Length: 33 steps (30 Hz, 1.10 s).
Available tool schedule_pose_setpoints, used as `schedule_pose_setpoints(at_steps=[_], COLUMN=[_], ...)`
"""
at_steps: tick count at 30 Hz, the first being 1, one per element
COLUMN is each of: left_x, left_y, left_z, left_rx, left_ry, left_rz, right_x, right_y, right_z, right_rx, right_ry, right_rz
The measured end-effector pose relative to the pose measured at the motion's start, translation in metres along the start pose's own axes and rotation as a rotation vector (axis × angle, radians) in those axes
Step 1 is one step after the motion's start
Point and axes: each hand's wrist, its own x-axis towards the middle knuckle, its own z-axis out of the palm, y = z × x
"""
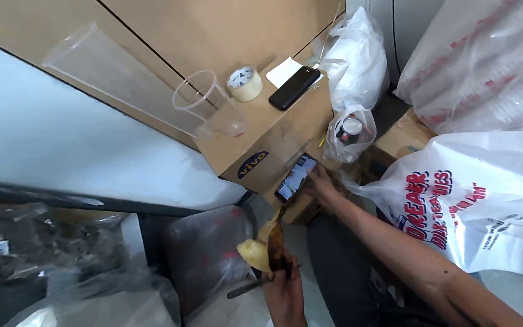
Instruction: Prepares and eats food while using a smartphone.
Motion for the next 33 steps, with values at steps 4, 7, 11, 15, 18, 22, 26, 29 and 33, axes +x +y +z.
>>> schedule_pose_setpoints(at_steps=[4, 7, 11, 15, 18, 22, 26, 29, 33], left_x=[-0.005, -0.007, -0.009, -0.010, -0.011, -0.017, -0.018, -0.018, -0.011], left_y=[0.000, 0.000, 0.000, -0.001, 0.000, 0.004, 0.002, 0.004, 0.010], left_z=[0.000, 0.004, 0.007, 0.008, 0.008, 0.009, 0.008, 0.011, 0.013], left_rx=[0.016, 0.046, -0.003, -0.033, -0.028, -0.037, -0.045, -0.054, -0.020], left_ry=[0.022, 0.026, -0.033, -0.055, -0.056, -0.044, -0.058, -0.070, -0.132], left_rz=[-0.003, -0.005, -0.018, -0.036, -0.035, -0.037, -0.026, -0.025, 0.019], right_x=[-0.001, 0.000, -0.002, 0.004, -0.001, -0.007, -0.005, -0.006, -0.029], right_y=[0.006, 0.004, 0.002, 0.000, -0.009, -0.006, -0.001, -0.005, -0.022], right_z=[0.016, 0.026, 0.029, 0.033, 0.041, 0.035, 0.023, 0.009, -0.021], right_rx=[0.055, 0.041, -0.024, -0.041, -0.125, -0.148, -0.021, 0.099, 0.195], right_ry=[0.069, 0.134, 0.139, 0.178, 0.238, 0.147, 0.072, -0.011, -0.170], right_rz=[0.016, 0.009, -0.021, 0.015, 0.057, 0.040, 0.024, 0.068, 0.136])
